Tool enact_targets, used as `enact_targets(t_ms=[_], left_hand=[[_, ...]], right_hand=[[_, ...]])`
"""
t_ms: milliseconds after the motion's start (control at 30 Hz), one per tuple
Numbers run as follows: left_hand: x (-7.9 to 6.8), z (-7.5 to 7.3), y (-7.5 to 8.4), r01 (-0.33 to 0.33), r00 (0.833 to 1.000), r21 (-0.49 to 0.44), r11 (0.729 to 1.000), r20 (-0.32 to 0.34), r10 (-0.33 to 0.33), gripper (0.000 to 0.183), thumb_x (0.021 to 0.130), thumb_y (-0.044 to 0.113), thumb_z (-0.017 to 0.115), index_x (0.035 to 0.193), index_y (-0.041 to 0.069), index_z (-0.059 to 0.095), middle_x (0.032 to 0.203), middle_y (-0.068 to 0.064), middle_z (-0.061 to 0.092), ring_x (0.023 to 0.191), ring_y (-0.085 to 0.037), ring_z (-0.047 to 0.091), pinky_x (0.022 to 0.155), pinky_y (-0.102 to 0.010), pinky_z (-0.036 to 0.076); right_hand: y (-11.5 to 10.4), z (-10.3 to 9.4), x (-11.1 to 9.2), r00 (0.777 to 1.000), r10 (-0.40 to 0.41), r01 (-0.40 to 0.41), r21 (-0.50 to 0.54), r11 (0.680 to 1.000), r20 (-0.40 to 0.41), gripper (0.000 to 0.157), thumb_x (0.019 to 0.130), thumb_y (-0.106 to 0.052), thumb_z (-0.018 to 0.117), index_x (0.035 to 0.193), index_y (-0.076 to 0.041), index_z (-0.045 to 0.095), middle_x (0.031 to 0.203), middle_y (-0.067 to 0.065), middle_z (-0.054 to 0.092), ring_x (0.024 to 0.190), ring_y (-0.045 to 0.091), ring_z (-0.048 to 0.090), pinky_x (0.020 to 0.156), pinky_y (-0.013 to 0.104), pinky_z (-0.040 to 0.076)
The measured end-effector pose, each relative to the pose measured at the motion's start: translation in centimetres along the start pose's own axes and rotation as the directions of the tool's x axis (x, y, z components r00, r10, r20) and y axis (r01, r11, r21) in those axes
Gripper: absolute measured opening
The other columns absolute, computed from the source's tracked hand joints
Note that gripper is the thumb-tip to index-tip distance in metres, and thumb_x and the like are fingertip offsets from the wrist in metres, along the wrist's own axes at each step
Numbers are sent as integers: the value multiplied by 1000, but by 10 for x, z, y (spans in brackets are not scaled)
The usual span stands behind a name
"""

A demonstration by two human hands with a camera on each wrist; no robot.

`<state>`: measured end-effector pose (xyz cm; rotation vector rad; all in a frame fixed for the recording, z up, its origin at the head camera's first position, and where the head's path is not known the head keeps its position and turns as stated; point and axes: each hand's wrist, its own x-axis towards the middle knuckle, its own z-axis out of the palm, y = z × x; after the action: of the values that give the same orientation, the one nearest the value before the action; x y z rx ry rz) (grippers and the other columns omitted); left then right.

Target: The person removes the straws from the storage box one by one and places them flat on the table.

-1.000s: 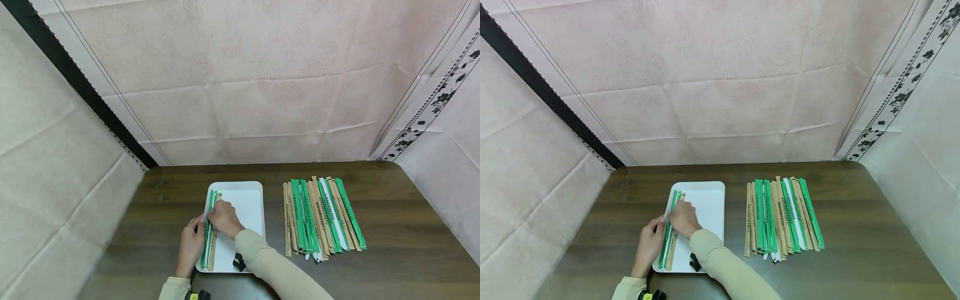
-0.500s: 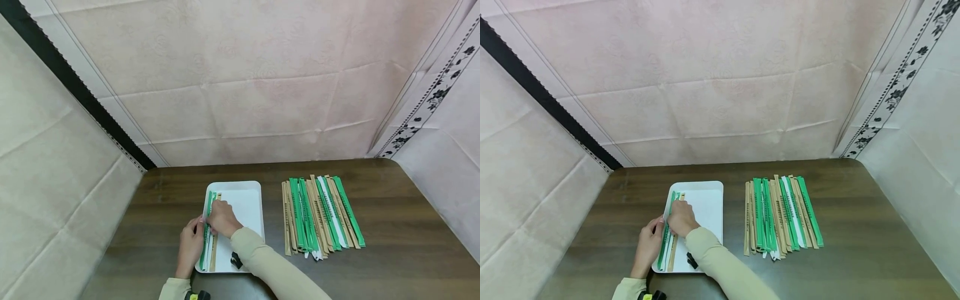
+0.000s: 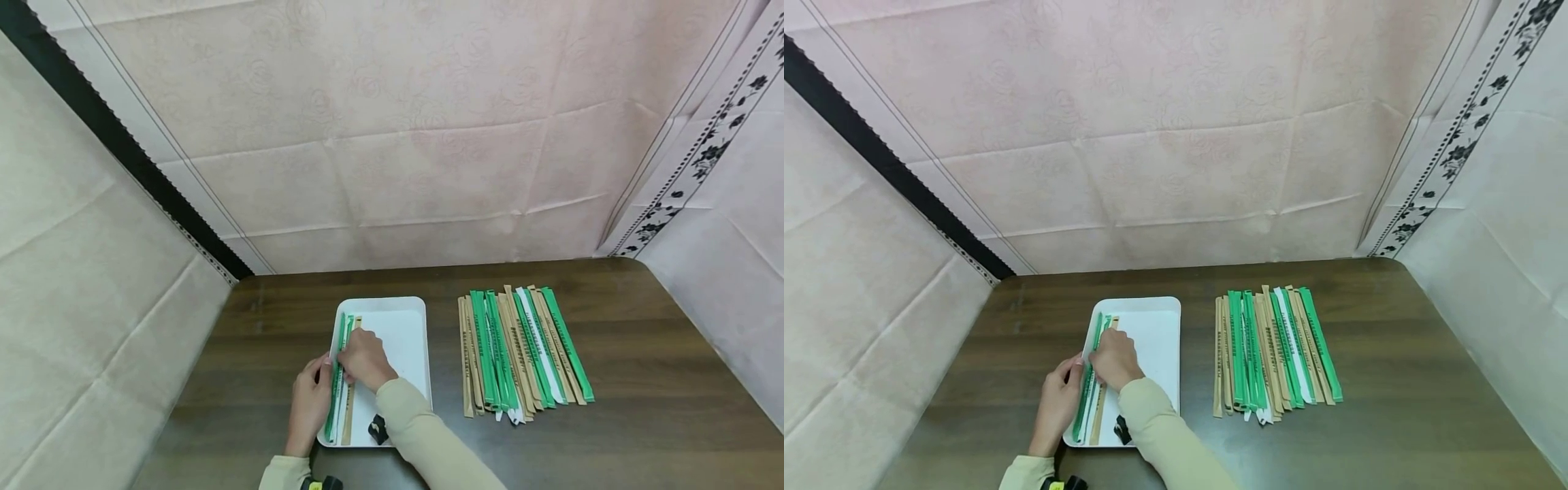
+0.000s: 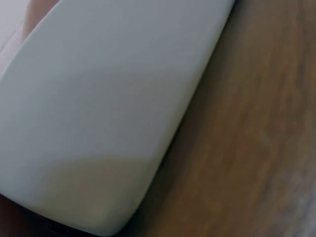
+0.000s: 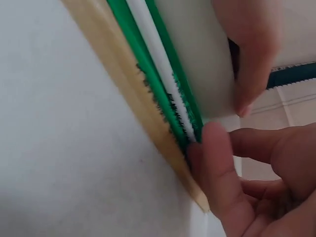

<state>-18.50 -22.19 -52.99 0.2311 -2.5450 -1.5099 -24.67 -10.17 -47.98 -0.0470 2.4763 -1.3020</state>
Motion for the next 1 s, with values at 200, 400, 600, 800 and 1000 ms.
enact_targets(t_ms=[200,400,600,800,1000], left_hand=[[2,-2,-1,-10,1000,13,1000,-8,10,41,114,20,48,140,-7,64,139,-22,66,115,-31,67,95,-50,55],[1,-1,-3,-19,1000,23,1000,-16,20,40,114,20,48,137,-7,66,137,-22,67,113,-30,69,91,-47,56],[2,3,-1,-21,1000,2,1000,-23,21,37,113,16,49,136,-8,67,134,-21,69,117,-30,67,96,-48,54],[4,4,2,-30,999,-15,999,-17,29,39,114,17,49,138,-9,65,137,-23,67,123,-34,64,102,-54,52],[2,1,-3,33,999,6,999,-7,-33,42,114,19,48,142,-8,62,139,-24,65,129,-37,61,108,-58,48]], right_hand=[[-10,-3,0,997,70,-70,25,997,-20,23,99,-13,74,102,9,69,59,12,65,46,18,66,42,21,47],[-5,4,2,994,95,-88,126,988,-58,20,97,-7,75,82,5,69,54,9,65,45,13,64,45,19,48],[7,-1,2,994,36,-14,214,977,-100,20,95,-2,71,75,-1,70,53,4,62,44,10,59,45,19,48],[12,-26,-2,991,33,19,384,923,-129,6,94,-2,67,95,2,72,61,4,63,48,7,58,49,22,52],[23,-54,-14,993,45,18,531,847,-105,15,98,-6,69,109,4,73,79,9,66,54,7,52,50,18,47]])
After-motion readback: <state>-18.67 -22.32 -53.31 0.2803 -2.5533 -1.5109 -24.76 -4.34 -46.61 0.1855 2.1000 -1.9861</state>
